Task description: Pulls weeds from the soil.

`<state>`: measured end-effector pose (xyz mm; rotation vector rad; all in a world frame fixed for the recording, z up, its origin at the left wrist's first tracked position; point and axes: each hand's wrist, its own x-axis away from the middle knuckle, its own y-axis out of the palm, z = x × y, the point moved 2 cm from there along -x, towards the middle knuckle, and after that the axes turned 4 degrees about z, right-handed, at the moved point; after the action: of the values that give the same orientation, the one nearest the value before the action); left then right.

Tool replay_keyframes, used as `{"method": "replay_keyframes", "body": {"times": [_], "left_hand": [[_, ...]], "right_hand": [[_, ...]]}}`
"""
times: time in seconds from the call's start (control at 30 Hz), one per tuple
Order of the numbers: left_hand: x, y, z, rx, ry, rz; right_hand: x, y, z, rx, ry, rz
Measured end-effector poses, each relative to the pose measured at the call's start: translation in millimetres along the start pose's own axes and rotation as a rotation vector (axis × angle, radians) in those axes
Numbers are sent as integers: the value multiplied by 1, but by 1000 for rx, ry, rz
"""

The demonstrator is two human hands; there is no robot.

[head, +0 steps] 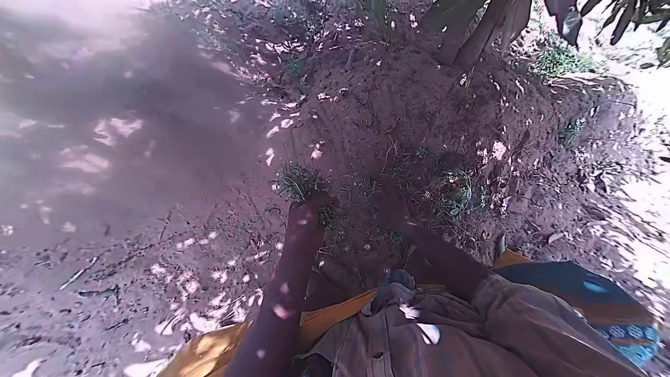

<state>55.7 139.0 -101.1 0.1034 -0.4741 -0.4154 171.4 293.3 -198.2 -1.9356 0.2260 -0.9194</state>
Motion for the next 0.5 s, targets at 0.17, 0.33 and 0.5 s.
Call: {"method": "replay_keyframes", "body": {"times": [0.17,0.33,0.5], "left_hand": [[-3,0,2,80,34,17],[-10,-3,-1,248,-64,1],[-11,-3,0,295,-70,-71]], "right_hand": [[-2,-21,26,-198,82,222],[10,-87,34,-945,43,572],[19,-97,31,-1407,-220,455]]}}
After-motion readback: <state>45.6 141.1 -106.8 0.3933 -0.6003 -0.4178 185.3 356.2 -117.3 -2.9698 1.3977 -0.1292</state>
